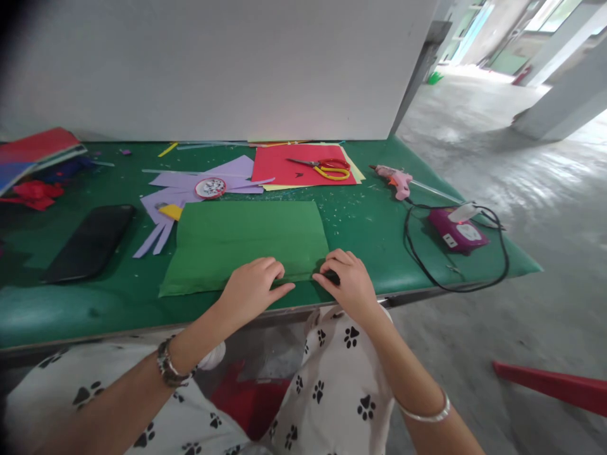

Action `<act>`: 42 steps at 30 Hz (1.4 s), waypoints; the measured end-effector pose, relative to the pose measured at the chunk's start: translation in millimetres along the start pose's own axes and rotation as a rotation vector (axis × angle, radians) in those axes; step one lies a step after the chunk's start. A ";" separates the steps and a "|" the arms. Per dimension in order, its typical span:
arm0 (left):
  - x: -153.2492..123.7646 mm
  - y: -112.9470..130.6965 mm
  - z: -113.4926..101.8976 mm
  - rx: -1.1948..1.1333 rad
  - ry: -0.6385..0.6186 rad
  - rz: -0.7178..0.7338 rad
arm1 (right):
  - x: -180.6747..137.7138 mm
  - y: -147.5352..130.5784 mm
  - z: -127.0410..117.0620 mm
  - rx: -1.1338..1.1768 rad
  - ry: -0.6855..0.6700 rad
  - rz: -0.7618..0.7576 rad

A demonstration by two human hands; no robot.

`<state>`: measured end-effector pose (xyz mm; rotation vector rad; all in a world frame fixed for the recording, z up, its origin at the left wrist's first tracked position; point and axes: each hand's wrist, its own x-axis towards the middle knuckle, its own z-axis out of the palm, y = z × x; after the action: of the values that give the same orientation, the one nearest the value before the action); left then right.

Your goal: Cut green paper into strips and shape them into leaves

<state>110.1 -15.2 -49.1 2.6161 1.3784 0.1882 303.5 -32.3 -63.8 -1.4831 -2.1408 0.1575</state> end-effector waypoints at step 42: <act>-46.0 -55.8 -13.3 0.002 0.065 -0.211 | 32.0 -77.5 20.9 -0.060 0.007 0.007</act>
<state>36.8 -21.0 -49.4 2.4636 1.6640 0.2444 220.2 -29.8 -40.9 -1.5226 -2.1525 0.0916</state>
